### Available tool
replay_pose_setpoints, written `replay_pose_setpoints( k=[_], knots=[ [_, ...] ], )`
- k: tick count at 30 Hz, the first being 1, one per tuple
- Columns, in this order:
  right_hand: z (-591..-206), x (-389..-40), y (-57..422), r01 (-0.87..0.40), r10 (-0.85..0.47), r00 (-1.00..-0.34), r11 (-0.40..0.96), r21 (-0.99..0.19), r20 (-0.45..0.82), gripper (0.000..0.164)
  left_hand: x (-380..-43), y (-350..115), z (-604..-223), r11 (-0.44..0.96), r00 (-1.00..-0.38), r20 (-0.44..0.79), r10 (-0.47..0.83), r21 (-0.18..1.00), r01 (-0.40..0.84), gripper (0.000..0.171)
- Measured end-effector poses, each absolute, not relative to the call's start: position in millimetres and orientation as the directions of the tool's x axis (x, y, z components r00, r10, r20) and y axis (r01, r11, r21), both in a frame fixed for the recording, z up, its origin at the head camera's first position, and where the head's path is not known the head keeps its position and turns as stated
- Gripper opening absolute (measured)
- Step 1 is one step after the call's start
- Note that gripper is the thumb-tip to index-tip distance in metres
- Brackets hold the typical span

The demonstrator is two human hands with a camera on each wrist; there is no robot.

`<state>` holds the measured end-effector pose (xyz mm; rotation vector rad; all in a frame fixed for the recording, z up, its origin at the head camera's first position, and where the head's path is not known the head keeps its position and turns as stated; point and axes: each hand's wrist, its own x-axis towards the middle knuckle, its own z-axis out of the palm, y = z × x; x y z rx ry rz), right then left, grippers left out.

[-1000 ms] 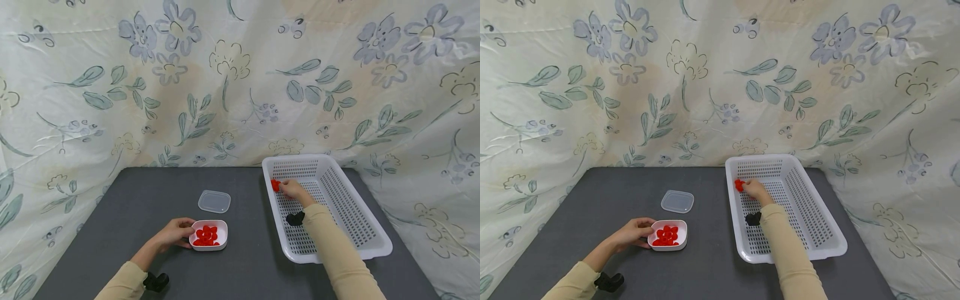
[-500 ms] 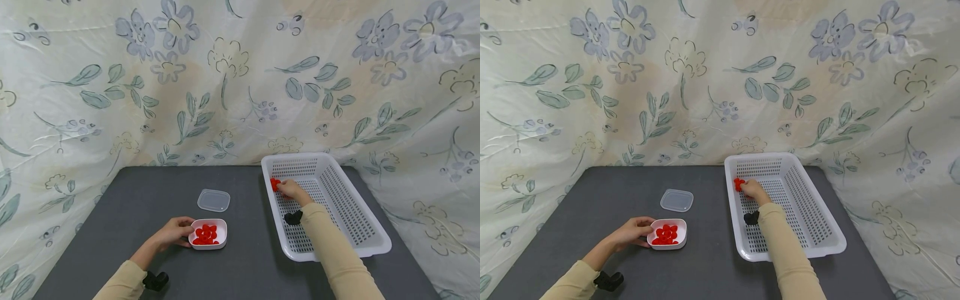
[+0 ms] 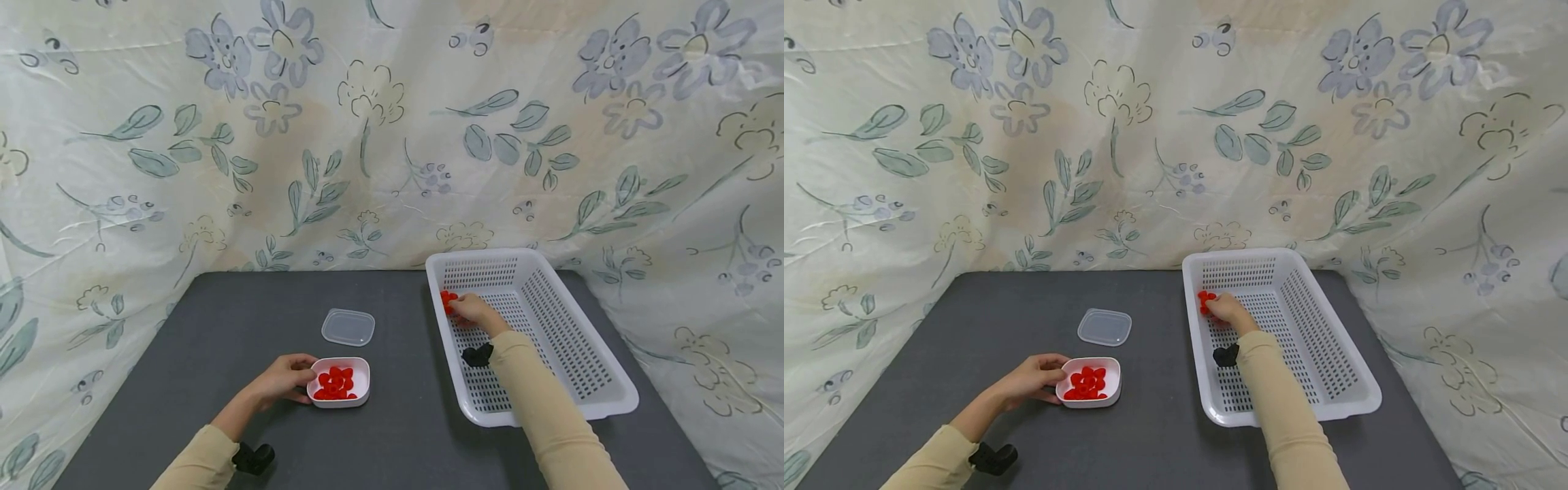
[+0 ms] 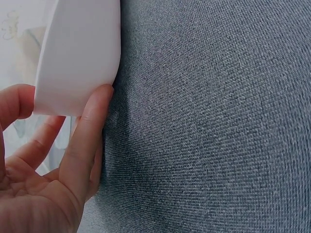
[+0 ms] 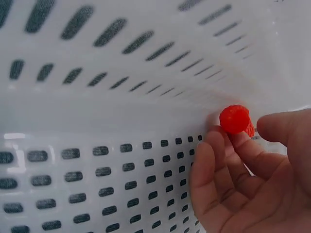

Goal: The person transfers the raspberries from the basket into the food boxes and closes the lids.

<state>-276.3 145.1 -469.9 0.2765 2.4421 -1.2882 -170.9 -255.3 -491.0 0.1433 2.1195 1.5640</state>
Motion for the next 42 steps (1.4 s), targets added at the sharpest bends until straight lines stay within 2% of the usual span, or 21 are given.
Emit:
replay_pose_setpoints(
  k=[8, 14, 20, 29, 42],
  knots=[
    [-471.2, -277.1, 144.2, 0.376, -0.051, -0.891, 0.477, -0.795, -0.452, 0.034, -171.9, -256.4, -491.6, 0.326, -0.867, -0.322, 0.380, 0.924, -0.200, 0.043],
    [-468.3, -274.9, 145.9, 0.359, -0.086, -0.888, 0.482, -0.799, -0.451, 0.027, -172.6, -257.2, -490.8, 0.323, -0.864, -0.319, 0.390, 0.926, -0.196, 0.043],
    [-457.7, -274.0, 148.0, 0.305, -0.097, -0.905, 0.529, -0.792, -0.413, 0.023, -172.2, -257.2, -491.1, 0.323, -0.865, -0.320, 0.387, 0.925, -0.197, 0.043],
    [-428.8, -275.6, 151.5, 0.217, -0.152, -0.920, 0.567, -0.794, -0.360, 0.035, -171.5, -257.0, -491.0, 0.320, -0.865, -0.315, 0.391, 0.928, -0.193, 0.043],
    [-391.5, -273.3, 141.8, 0.112, -0.219, -0.926, 0.617, -0.779, -0.307, 0.032, -171.2, -256.1, -490.3, 0.326, -0.866, -0.318, 0.387, 0.925, -0.194, 0.043]
  ],
)
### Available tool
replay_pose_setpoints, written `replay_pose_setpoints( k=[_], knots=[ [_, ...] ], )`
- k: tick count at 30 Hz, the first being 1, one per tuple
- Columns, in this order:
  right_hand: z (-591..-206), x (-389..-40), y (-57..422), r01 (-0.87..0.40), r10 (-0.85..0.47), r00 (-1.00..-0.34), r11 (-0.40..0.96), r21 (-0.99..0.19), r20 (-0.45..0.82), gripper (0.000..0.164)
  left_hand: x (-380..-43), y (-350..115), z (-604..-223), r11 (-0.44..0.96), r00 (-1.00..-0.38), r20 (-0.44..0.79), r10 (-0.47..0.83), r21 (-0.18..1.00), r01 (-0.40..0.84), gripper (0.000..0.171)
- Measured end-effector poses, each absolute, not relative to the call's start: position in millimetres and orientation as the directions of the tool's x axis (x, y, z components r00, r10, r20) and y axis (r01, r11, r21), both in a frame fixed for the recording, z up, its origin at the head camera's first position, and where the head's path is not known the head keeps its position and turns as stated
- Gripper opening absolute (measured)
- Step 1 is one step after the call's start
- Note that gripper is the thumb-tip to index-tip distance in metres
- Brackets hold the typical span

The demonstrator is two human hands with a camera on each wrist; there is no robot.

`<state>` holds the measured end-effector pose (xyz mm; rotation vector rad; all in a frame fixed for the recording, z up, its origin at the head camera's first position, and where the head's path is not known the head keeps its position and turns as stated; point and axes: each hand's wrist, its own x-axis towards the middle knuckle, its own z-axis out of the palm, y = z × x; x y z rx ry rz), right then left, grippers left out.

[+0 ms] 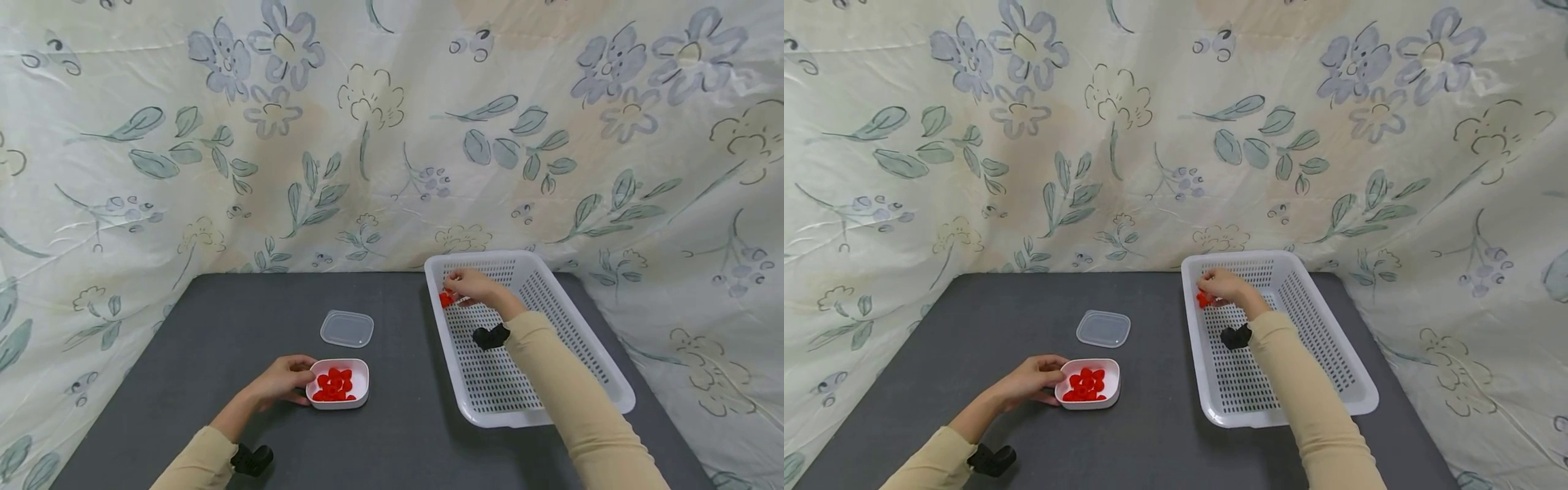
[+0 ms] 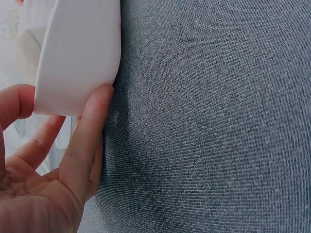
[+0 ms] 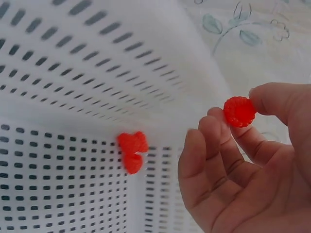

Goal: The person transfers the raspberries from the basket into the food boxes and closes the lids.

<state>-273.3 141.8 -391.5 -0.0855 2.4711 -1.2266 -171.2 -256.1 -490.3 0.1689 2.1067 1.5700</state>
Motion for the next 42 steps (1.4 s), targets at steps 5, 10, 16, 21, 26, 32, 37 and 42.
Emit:
replay_pose_setpoints(
  k=[5, 10, 16, 21, 26, 32, 37, 42],
  knots=[
    [-382.6, -272.1, 132.4, 0.067, -0.266, -0.920, 0.618, -0.784, -0.289, 0.027, -172.4, -256.0, -489.9, 0.328, -0.865, -0.326, 0.382, 0.923, -0.203, 0.043],
    [-373.7, -267.3, 115.6, 0.053, -0.298, -0.908, 0.614, -0.787, -0.293, 0.028, -174.0, -256.9, -489.9, 0.325, -0.863, -0.325, 0.387, 0.924, -0.203, 0.043],
    [-373.0, -264.2, 94.9, 0.061, -0.356, -0.877, 0.584, -0.809, -0.323, 0.027, -175.7, -257.0, -489.2, 0.316, -0.862, -0.324, 0.390, 0.926, -0.205, 0.043],
    [-376.4, -260.1, 77.8, 0.028, -0.391, -0.858, 0.610, -0.792, -0.332, 0.028, -175.2, -256.3, -487.9, 0.318, -0.864, -0.326, 0.385, 0.925, -0.207, 0.042],
    [-385.5, -256.4, 59.8, 0.003, -0.431, -0.836, 0.615, -0.788, -0.339, 0.027, -174.5, -256.4, -487.9, 0.321, -0.866, -0.331, 0.376, 0.923, -0.214, 0.042],
    [-393.6, -241.6, 33.8, -0.028, -0.469, -0.816, 0.618, -0.786, -0.339, 0.022, -172.8, -259.9, -489.1, 0.321, -0.863, -0.326, 0.385, 0.924, -0.205, 0.043],
    [-399.0, -228.1, 11.6, -0.035, -0.503, -0.786, 0.617, -0.786, -0.360, 0.021, -170.5, -262.5, -489.2, 0.321, -0.863, -0.325, 0.388, 0.925, -0.204, 0.042],
    [-406.9, -216.3, -6.0, -0.064, -0.543, -0.749, 0.631, -0.773, -0.380, 0.018, -168.6, -264.6, -488.2, 0.322, -0.862, -0.325, 0.389, 0.925, -0.204, 0.042]
  ],
)
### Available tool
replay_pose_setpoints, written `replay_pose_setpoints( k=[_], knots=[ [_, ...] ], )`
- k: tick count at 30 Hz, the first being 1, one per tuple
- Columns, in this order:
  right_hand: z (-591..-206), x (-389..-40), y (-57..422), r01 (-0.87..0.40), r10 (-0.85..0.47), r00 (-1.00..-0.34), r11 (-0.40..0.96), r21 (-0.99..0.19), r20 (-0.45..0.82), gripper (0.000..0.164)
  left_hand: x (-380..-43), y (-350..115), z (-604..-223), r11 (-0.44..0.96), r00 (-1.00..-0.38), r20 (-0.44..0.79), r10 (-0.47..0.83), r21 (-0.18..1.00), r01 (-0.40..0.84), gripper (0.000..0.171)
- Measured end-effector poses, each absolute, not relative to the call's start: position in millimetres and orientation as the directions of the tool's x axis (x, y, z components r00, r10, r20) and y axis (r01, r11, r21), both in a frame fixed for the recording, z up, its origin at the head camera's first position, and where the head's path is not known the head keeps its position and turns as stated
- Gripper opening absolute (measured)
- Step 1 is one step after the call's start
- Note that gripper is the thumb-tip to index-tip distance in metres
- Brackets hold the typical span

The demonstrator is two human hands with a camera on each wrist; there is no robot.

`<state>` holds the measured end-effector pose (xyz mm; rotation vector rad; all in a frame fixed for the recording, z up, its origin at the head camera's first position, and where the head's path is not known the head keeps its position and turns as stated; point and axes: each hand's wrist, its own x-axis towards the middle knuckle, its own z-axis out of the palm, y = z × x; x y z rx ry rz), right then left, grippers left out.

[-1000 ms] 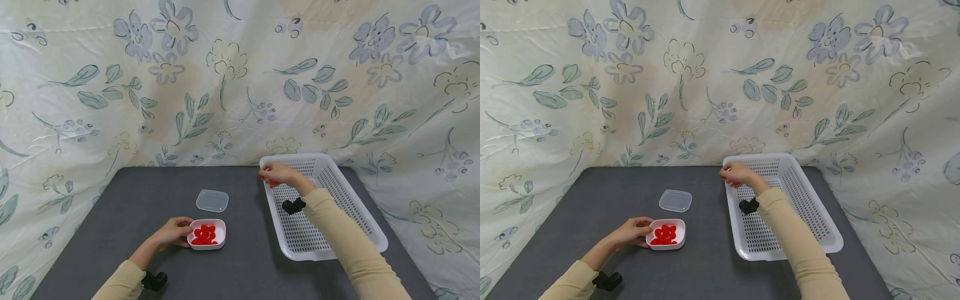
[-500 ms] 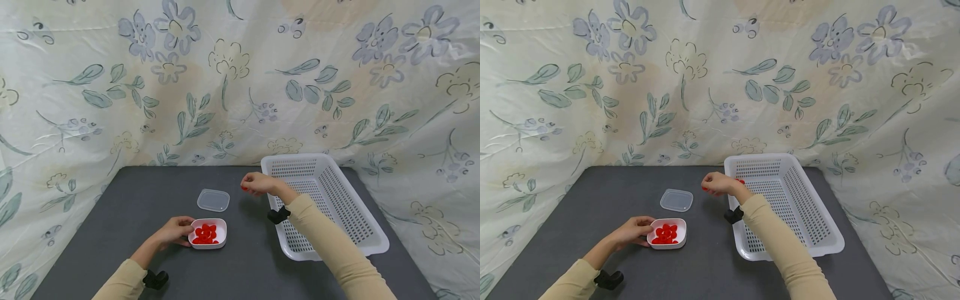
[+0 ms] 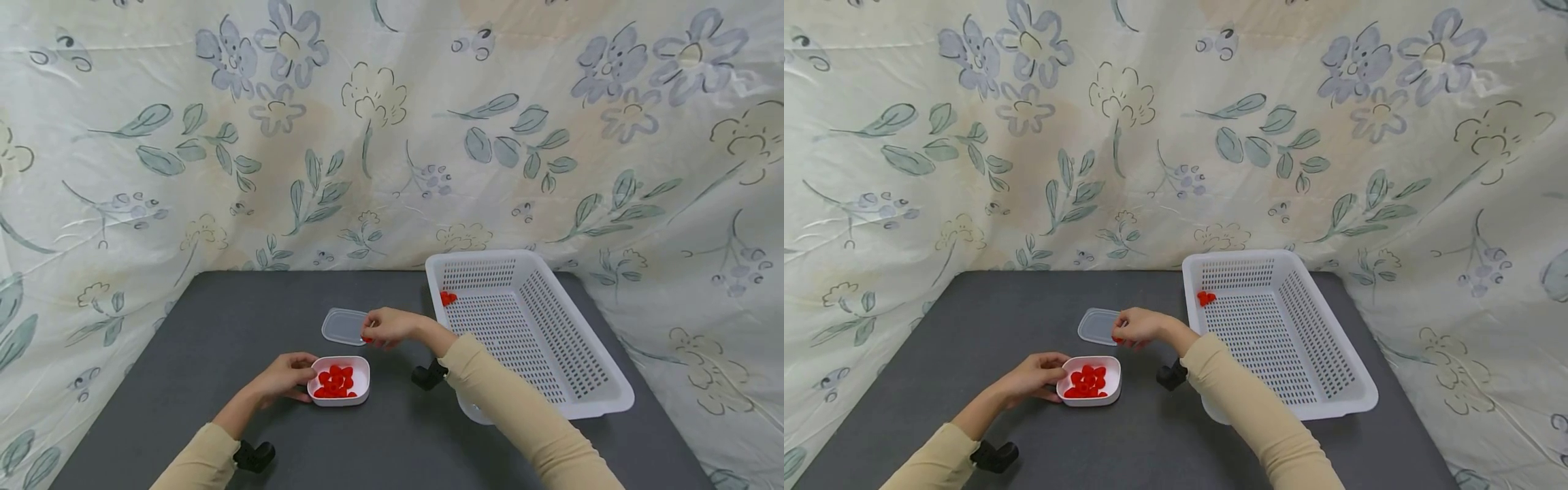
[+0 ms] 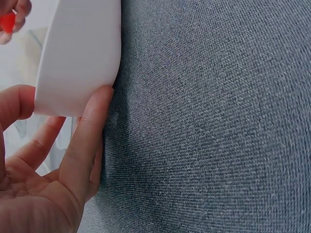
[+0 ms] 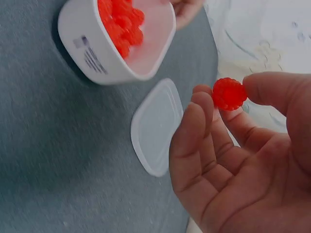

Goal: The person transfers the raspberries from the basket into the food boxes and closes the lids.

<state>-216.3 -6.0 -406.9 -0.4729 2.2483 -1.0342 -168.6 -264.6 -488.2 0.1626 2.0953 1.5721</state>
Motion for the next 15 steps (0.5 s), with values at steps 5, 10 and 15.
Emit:
replay_pose_setpoints(
  k=[5, 10, 15],
  knots=[
    [-416.1, -210.2, -17.2, -0.072, -0.559, -0.727, 0.639, -0.766, -0.399, 0.016, -168.7, -264.9, -488.0, 0.327, -0.861, -0.332, 0.385, 0.921, -0.209, 0.041],
    [-422.5, -206.5, -23.9, -0.091, -0.570, -0.718, 0.647, -0.757, -0.400, 0.014, -169.5, -264.3, -488.0, 0.340, -0.865, -0.340, 0.368, 0.916, -0.215, 0.042],
    [-424.8, -203.0, -28.2, -0.130, -0.593, -0.699, 0.655, -0.744, -0.400, 0.011, -171.2, -265.2, -489.1, 0.343, -0.864, -0.339, 0.373, 0.915, -0.211, 0.042]
  ],
)
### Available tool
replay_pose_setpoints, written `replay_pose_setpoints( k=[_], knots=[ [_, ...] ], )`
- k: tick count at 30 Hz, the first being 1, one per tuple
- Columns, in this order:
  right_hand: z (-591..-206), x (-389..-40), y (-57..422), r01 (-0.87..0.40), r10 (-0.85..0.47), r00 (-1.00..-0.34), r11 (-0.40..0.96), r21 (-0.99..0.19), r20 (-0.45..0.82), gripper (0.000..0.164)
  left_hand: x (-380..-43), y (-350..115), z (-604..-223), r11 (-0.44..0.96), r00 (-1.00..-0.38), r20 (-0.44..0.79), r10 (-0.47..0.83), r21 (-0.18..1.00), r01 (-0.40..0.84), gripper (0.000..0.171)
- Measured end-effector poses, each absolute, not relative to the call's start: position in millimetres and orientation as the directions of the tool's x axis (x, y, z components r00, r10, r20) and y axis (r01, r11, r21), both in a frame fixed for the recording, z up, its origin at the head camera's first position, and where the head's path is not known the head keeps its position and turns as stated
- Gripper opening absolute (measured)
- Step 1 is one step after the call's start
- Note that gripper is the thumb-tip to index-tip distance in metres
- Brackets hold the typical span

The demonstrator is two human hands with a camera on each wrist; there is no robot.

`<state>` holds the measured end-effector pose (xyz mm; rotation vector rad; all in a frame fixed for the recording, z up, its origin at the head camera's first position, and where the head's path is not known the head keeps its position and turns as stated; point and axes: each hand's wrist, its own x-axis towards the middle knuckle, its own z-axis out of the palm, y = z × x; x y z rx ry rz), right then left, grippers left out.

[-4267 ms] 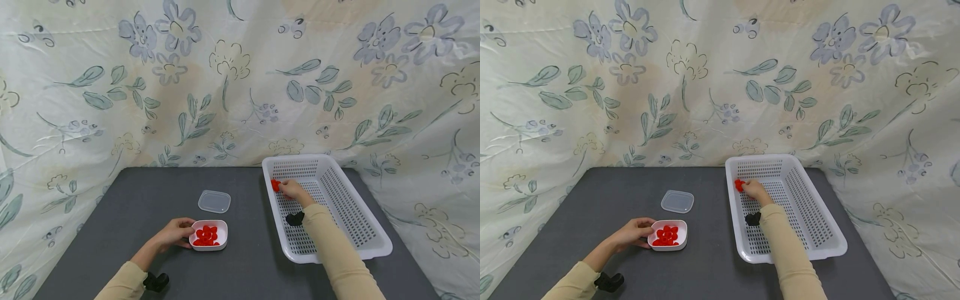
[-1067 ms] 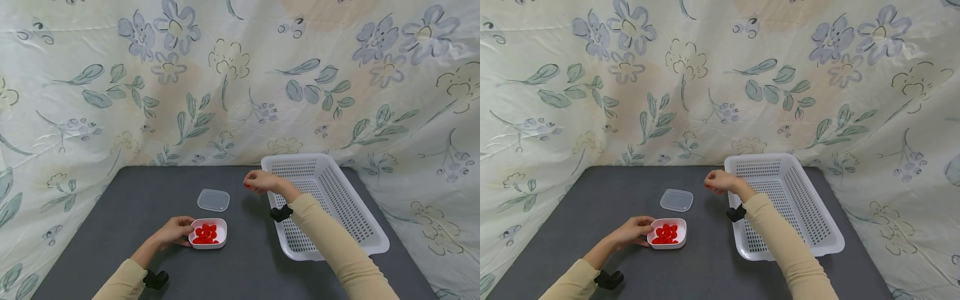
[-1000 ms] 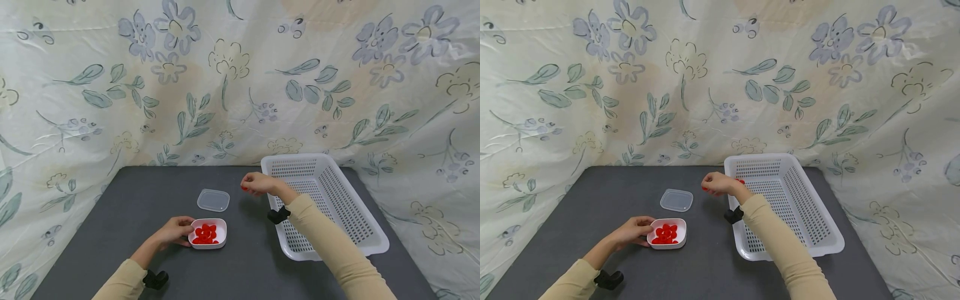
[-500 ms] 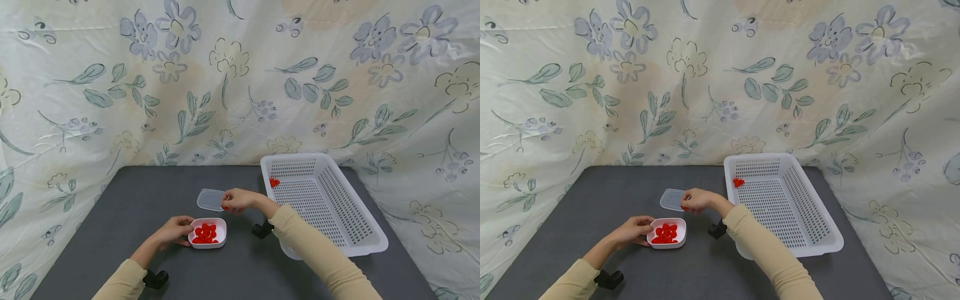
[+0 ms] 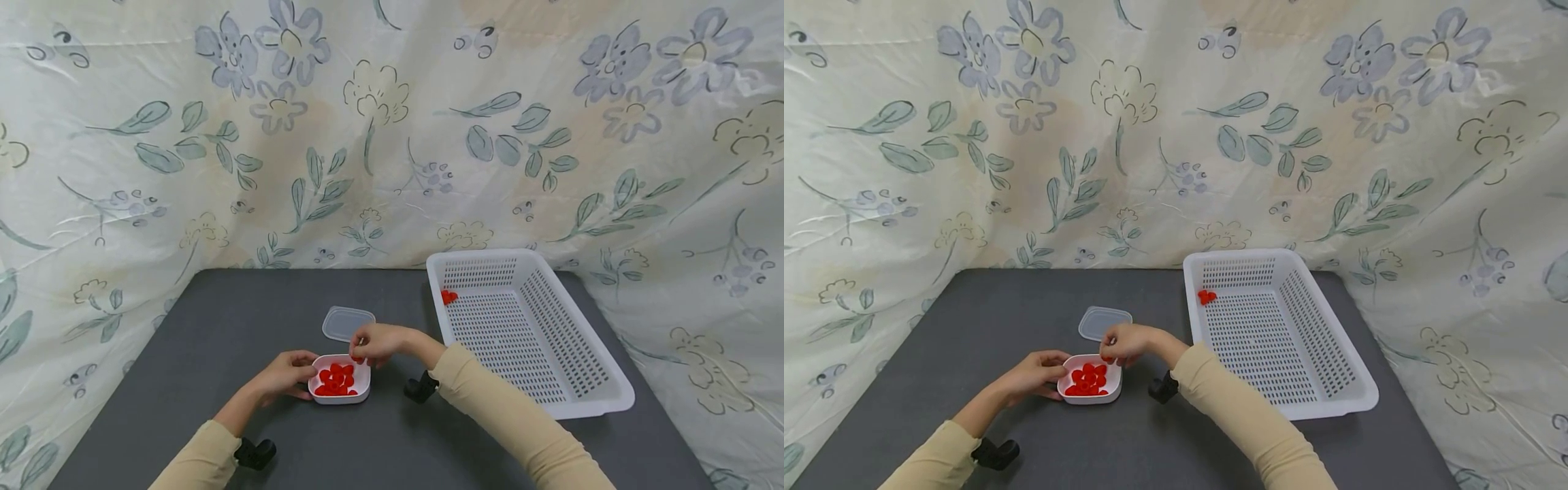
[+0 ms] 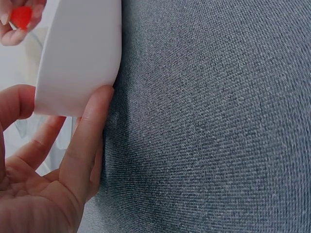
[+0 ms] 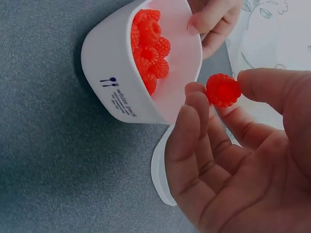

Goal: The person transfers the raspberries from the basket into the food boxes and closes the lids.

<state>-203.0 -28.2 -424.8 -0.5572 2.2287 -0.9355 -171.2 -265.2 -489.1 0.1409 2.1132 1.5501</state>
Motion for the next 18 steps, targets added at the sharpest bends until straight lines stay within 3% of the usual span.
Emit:
replay_pose_setpoints(
  k=[8, 18],
  knots=[
    [-430.9, -198.1, -31.6, -0.171, -0.624, -0.670, 0.657, -0.734, -0.402, 0.011, -172.4, -265.4, -489.9, 0.336, -0.862, -0.338, 0.378, 0.918, -0.213, 0.042],
    [-429.5, -194.9, -32.0, -0.219, -0.612, -0.683, 0.692, -0.688, -0.399, 0.008, -172.0, -264.9, -490.5, 0.338, -0.859, -0.346, 0.377, 0.915, -0.220, 0.042]
  ],
)
